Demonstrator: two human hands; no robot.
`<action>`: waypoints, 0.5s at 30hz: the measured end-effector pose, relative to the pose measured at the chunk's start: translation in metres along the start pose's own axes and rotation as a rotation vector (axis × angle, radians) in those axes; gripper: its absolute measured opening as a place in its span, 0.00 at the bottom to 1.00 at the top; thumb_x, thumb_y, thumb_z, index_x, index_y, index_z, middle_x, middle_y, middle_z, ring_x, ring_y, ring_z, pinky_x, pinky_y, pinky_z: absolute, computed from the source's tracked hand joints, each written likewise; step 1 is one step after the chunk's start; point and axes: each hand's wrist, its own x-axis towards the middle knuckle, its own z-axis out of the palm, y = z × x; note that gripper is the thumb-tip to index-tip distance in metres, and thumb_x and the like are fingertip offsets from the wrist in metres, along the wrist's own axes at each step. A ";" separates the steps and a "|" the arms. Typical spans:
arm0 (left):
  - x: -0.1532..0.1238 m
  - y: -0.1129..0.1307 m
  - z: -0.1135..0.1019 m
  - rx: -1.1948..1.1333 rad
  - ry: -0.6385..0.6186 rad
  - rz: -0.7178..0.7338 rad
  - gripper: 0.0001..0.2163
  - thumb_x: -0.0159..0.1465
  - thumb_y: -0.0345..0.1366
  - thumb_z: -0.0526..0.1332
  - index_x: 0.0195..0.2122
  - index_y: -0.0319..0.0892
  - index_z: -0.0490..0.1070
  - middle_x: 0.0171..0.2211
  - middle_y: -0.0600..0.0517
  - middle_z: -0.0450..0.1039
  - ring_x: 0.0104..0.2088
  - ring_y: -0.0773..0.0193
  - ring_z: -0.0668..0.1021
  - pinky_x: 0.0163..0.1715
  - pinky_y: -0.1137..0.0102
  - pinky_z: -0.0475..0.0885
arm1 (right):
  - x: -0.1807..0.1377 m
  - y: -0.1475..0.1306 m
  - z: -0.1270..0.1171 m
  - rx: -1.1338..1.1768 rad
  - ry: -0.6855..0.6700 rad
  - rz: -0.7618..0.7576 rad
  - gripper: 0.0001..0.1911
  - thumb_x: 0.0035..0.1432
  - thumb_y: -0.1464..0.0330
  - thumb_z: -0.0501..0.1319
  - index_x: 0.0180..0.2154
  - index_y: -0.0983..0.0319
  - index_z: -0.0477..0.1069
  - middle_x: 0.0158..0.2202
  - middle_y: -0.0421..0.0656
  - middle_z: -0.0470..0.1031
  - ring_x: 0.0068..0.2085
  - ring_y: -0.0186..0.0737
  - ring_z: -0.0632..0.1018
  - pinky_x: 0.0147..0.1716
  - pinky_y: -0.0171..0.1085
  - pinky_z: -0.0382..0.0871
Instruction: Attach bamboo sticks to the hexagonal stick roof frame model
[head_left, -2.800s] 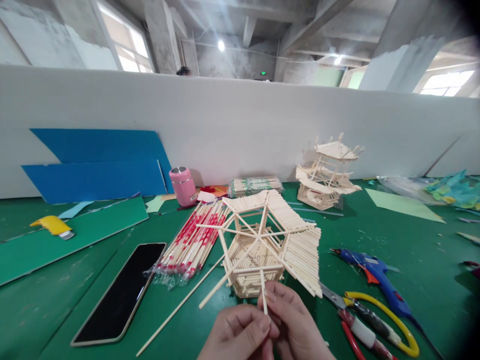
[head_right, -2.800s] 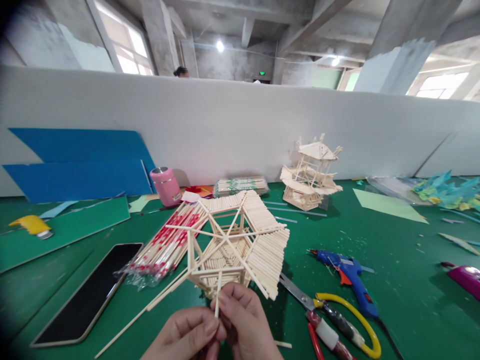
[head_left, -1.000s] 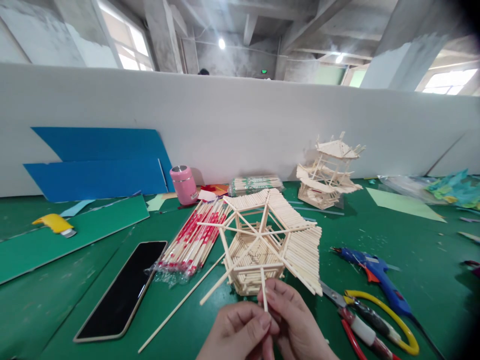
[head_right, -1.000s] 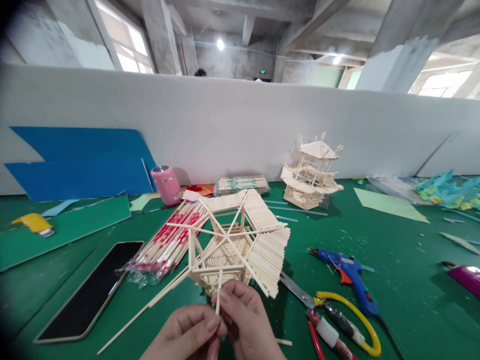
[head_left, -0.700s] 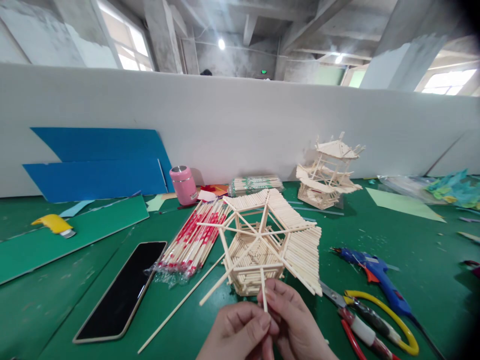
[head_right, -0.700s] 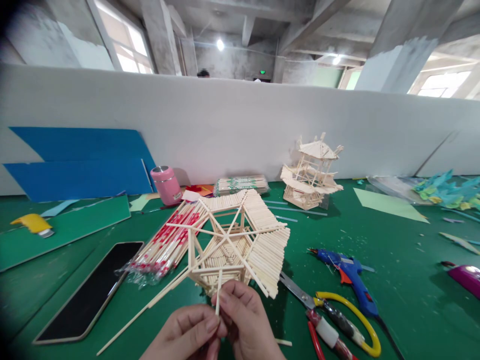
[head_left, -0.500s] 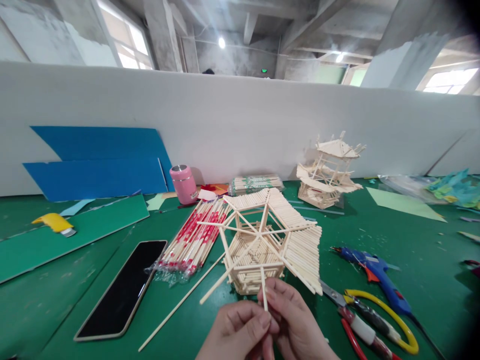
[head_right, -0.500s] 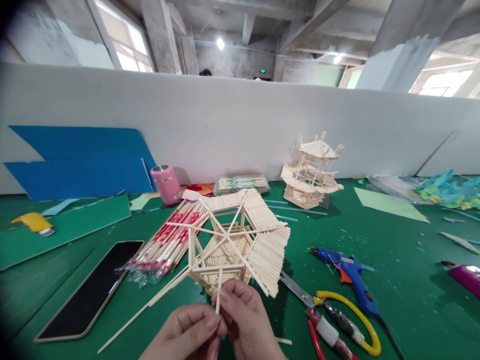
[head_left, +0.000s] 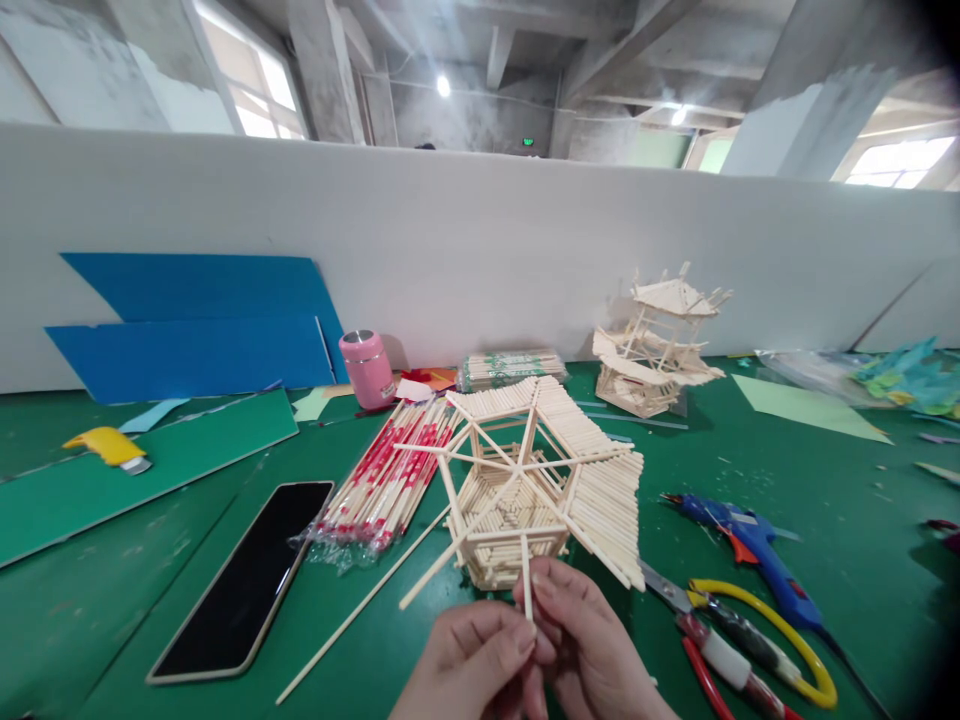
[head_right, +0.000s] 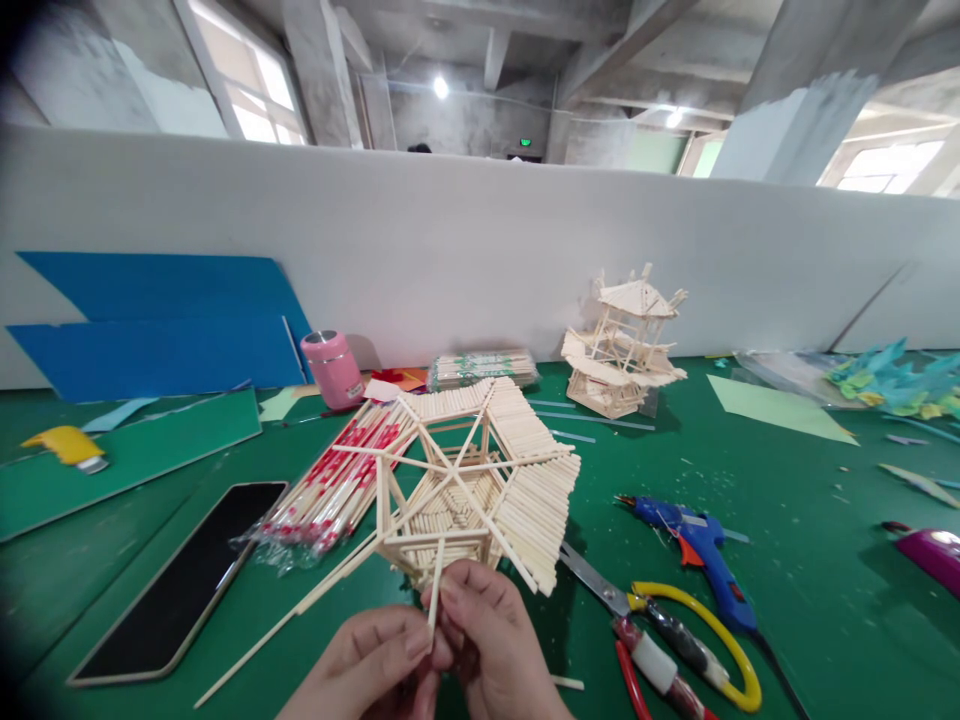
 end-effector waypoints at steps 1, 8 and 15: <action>0.000 0.000 0.001 -0.012 -0.008 0.005 0.15 0.45 0.48 0.67 0.20 0.39 0.76 0.11 0.54 0.71 0.11 0.75 0.64 0.13 0.77 0.52 | 0.000 0.000 0.000 0.001 -0.005 0.002 0.13 0.40 0.63 0.69 0.22 0.66 0.70 0.13 0.32 0.62 0.14 0.23 0.62 0.12 0.23 0.54; -0.002 0.004 0.006 -0.090 0.006 0.008 0.15 0.43 0.48 0.68 0.19 0.38 0.76 0.11 0.53 0.71 0.11 0.74 0.65 0.13 0.77 0.53 | 0.000 -0.001 0.001 0.013 -0.034 0.014 0.12 0.41 0.64 0.69 0.22 0.66 0.72 0.12 0.33 0.61 0.13 0.23 0.60 0.10 0.23 0.52; -0.004 0.005 0.009 -0.081 0.061 0.028 0.15 0.45 0.46 0.66 0.18 0.37 0.75 0.11 0.51 0.71 0.11 0.73 0.65 0.13 0.76 0.52 | -0.002 -0.002 0.002 0.006 -0.045 0.003 0.11 0.42 0.63 0.68 0.23 0.67 0.74 0.12 0.34 0.62 0.13 0.23 0.61 0.11 0.23 0.53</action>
